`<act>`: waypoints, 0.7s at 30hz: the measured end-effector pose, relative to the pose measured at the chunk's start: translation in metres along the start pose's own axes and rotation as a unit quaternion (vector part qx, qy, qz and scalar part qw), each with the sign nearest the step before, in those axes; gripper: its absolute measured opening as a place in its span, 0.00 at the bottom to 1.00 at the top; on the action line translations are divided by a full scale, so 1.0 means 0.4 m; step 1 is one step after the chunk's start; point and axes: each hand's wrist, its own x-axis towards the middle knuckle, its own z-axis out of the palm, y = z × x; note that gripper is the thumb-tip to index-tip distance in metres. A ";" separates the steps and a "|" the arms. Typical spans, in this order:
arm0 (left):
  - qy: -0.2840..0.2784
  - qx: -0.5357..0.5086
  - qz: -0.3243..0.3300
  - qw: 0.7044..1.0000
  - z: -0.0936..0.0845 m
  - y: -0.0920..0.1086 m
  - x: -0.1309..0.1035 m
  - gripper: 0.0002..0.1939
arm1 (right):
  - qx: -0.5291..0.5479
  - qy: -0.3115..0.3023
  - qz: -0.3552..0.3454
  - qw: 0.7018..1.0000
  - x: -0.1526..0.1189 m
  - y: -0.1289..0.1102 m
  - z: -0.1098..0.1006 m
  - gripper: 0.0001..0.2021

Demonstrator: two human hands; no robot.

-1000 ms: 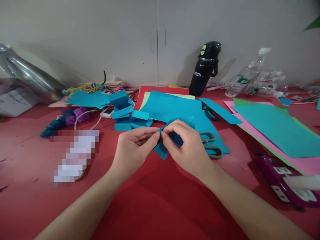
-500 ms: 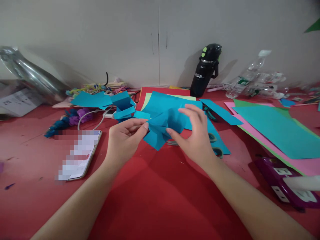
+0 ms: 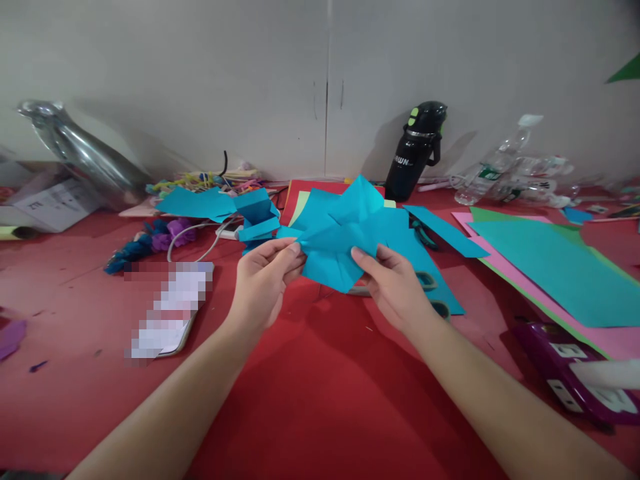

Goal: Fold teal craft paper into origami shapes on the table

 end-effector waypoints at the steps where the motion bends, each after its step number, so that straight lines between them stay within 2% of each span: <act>1: 0.001 0.001 -0.003 1.000 -0.001 0.000 0.001 0.10 | 0.013 0.009 0.000 1.000 0.003 -0.001 -0.003 0.13; 6: 0.000 0.007 -0.019 1.000 -0.003 0.000 0.003 0.11 | 0.046 0.033 0.001 0.998 0.017 0.003 -0.017 0.13; 11: -0.017 0.019 -0.039 0.999 0.003 -0.008 -0.004 0.12 | 0.070 -0.004 -0.002 0.998 0.017 0.000 -0.017 0.11; 15: -0.055 0.045 -0.061 0.996 0.009 -0.019 -0.018 0.12 | 0.071 -0.043 0.010 0.997 0.005 -0.009 -0.004 0.15; 21: -0.088 0.075 -0.096 0.989 0.008 -0.023 -0.026 0.11 | 0.055 -0.009 0.015 0.998 -0.001 -0.004 0.000 0.20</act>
